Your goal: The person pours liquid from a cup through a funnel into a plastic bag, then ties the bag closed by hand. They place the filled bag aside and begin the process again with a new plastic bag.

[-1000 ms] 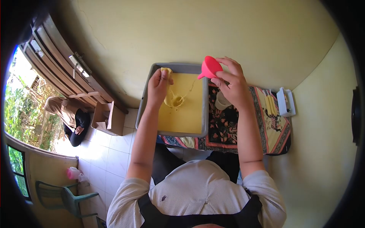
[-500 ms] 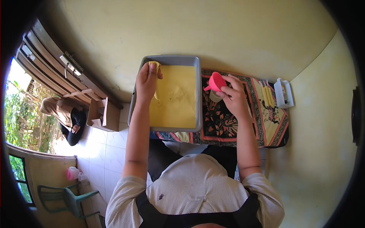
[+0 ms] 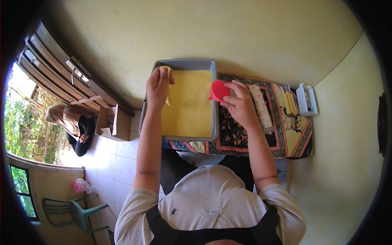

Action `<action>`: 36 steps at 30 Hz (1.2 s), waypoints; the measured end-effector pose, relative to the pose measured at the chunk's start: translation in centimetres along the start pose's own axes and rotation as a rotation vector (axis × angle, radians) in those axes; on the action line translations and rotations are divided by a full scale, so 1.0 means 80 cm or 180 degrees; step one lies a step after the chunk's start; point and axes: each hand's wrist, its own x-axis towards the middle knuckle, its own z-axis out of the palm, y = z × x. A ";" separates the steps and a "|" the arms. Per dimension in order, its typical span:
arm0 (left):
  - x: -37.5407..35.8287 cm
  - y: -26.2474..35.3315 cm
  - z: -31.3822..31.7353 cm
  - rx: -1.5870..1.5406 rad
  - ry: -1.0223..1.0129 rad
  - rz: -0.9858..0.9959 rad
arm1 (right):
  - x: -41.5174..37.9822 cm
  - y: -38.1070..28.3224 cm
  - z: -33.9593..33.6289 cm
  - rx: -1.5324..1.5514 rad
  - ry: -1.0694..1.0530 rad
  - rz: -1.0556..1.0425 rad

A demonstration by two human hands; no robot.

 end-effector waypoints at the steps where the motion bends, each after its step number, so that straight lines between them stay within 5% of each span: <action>1: 0.000 0.000 0.000 -0.0009 0.0006 0.0010 | -0.001 0.001 0.001 0.0022 0.0022 -0.0003; 6: -0.002 0.001 0.002 -0.0100 -0.0001 0.0021 | -0.015 0.007 -0.005 -0.0101 -0.0138 0.0006; 15: -0.002 0.001 0.001 -0.0135 -0.0031 0.0021 | -0.032 0.020 -0.002 0.0195 0.0549 0.0307; 20: 0.000 -0.004 0.002 -0.0147 -0.0070 0.0006 | -0.058 0.064 -0.009 -0.0670 0.0603 0.0586; 36: 0.002 -0.007 -0.002 -0.0132 -0.0129 0.0065 | -0.096 0.083 0.023 -0.0708 0.0087 0.0777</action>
